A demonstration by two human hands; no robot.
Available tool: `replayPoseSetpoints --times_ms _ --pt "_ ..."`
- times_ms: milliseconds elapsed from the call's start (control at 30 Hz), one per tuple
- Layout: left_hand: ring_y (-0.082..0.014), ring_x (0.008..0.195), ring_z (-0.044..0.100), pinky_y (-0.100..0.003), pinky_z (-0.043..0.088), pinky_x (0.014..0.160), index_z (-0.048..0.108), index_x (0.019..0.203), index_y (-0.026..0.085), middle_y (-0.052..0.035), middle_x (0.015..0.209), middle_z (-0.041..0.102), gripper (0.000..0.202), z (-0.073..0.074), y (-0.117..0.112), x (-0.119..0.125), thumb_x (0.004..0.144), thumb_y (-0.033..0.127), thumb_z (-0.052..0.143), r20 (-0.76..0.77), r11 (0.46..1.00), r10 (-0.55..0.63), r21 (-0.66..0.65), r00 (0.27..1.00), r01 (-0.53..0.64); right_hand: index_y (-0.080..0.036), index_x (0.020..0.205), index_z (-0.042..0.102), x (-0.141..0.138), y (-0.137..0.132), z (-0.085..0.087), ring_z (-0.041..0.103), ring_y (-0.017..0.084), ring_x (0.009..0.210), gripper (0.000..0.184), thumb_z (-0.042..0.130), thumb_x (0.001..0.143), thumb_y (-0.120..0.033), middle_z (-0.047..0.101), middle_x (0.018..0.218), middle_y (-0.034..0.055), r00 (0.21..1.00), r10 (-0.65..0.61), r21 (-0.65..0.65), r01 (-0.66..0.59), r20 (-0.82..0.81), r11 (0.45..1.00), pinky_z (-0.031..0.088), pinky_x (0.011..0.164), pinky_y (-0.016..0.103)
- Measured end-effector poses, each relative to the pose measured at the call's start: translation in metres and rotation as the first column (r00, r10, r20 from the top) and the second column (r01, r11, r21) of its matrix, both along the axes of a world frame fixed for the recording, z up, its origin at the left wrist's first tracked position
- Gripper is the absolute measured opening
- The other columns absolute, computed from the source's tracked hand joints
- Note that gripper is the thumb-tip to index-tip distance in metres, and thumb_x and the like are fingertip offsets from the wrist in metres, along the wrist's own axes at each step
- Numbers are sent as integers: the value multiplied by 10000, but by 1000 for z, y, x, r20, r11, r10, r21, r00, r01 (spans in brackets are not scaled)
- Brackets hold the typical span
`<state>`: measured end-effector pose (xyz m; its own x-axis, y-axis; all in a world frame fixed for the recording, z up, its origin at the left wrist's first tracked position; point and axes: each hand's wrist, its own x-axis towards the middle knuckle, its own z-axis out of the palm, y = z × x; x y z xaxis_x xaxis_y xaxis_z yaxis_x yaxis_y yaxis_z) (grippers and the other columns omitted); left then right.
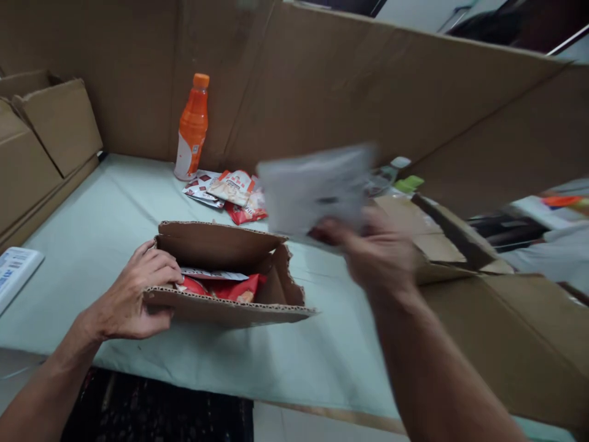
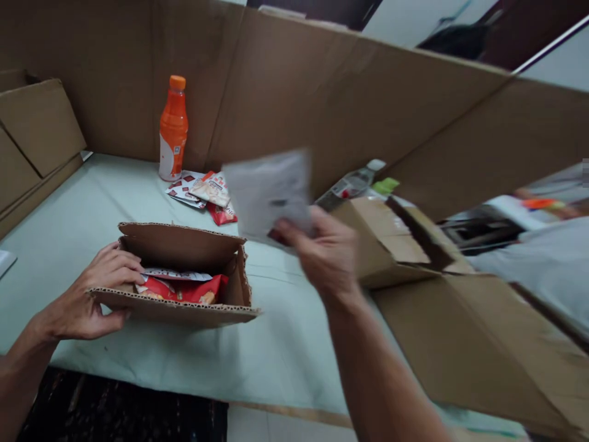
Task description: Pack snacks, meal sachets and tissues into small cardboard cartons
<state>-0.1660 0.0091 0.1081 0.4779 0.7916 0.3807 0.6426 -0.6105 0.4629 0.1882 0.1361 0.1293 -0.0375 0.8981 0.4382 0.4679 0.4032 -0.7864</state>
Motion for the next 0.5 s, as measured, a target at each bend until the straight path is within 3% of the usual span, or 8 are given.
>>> replayPoseSetpoints --times_ms 67,100,133,200,267,333,433,500 --pt "-254 1069 637 -578 287 1200 624 1011 227 -44 1088 691 308 -1 0 0 705 198 616 9 1000 6 -4 1000 -6 -284 801 664 -1 -27 36 665 224 623 168 775 839 -404 700 759 10 984 -102 256 138 -147 957 573 583 416" --pt "-252 1063 635 -576 285 1201 624 1003 228 -41 1085 690 301 -1 1 0 703 200 613 14 1000 9 -7 1000 -8 -315 789 672 -5 -40 50 674 241 636 133 780 842 -371 703 764 7 985 -114 356 155 -132 922 573 580 433" --pt "-251 1060 633 -577 282 1201 623 995 228 -39 1081 688 296 -1 1 1 701 199 606 20 1000 9 -8 1000 -9 -344 786 682 -11 -51 60 683 253 656 114 772 856 -347 704 764 1 994 -102 422 109 -40 900 575 587 440" --pt "-250 1055 632 -581 281 1197 623 986 225 -39 1072 683 294 -2 1 1 696 195 587 27 1000 8 -8 1000 -8 -373 816 713 -28 -63 70 702 251 705 113 708 912 -312 723 783 -2 967 4 443 -120 254 889 582 633 426" --pt "-253 1057 629 -579 299 1185 630 983 221 -44 1062 675 290 -2 0 1 699 200 578 35 1000 6 -1 999 -6 -337 872 736 -48 -63 68 716 221 746 197 584 971 -259 761 862 16 824 167 313 -382 541 870 569 661 372" --pt "-253 1056 626 -579 309 1185 634 991 223 -45 1059 670 293 -3 -1 2 703 208 583 40 1000 3 2 999 -3 -267 875 734 -67 -53 60 712 195 747 258 511 961 -169 779 916 48 591 274 86 -508 758 857 516 617 315" --pt "-253 1070 615 -594 300 1198 633 1004 221 -50 1080 646 308 -6 -2 2 699 201 598 64 1000 6 14 998 -7 -214 807 717 -94 -35 47 683 188 669 175 604 860 -91 772 820 55 217 374 -246 -453 902 857 404 531 287" --pt "-270 1129 586 -592 337 1178 642 1012 208 -75 1123 608 312 -8 -3 2 703 187 600 90 999 16 40 996 -19 -211 815 735 -111 -27 40 681 189 647 140 671 813 -86 767 770 44 51 443 -385 -413 895 826 381 530 280"
